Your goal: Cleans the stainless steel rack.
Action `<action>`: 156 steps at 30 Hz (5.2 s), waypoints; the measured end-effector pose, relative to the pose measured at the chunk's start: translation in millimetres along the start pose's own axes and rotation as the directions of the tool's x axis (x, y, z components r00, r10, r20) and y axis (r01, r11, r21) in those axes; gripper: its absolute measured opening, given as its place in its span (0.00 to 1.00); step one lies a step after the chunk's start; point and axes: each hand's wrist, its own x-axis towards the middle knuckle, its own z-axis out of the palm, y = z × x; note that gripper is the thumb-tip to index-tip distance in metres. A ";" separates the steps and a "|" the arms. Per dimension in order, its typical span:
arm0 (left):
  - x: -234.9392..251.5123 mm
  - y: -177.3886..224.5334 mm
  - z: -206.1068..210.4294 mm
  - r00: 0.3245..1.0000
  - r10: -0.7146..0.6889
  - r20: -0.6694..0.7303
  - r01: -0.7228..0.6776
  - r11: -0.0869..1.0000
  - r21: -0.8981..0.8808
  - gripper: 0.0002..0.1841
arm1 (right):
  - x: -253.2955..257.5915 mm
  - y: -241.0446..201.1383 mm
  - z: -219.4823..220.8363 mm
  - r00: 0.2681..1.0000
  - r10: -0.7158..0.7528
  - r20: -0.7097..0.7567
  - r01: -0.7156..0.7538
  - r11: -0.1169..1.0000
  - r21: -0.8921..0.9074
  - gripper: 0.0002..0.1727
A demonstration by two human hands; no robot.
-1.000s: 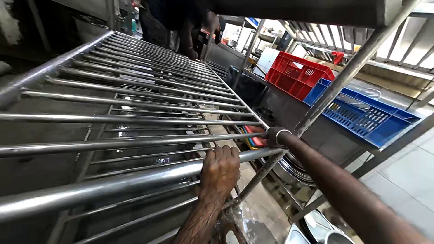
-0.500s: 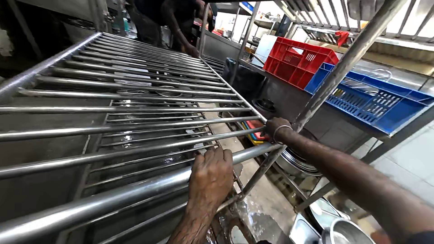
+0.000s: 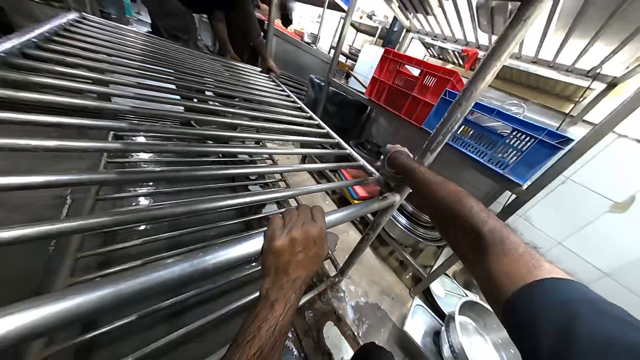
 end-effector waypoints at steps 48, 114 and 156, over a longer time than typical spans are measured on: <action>-0.5 1.8 6.3 0.997 -0.026 -0.066 0.029 0.999 0.033 0.12 | -51.6 9.5 -28.5 0.924 -0.381 -0.039 0.374 0.919 -0.124 0.21; -3.5 -2.4 7.5 0.997 -0.002 -0.081 0.007 0.998 0.066 0.11 | 0.0 -70.3 31.3 0.993 -0.115 -0.023 0.112 0.990 -0.090 0.18; -3.4 0.4 11.4 0.992 -0.012 -0.129 0.017 0.999 0.038 0.09 | 18.9 -15.5 2.8 0.703 -0.700 0.126 0.705 0.665 -0.246 0.13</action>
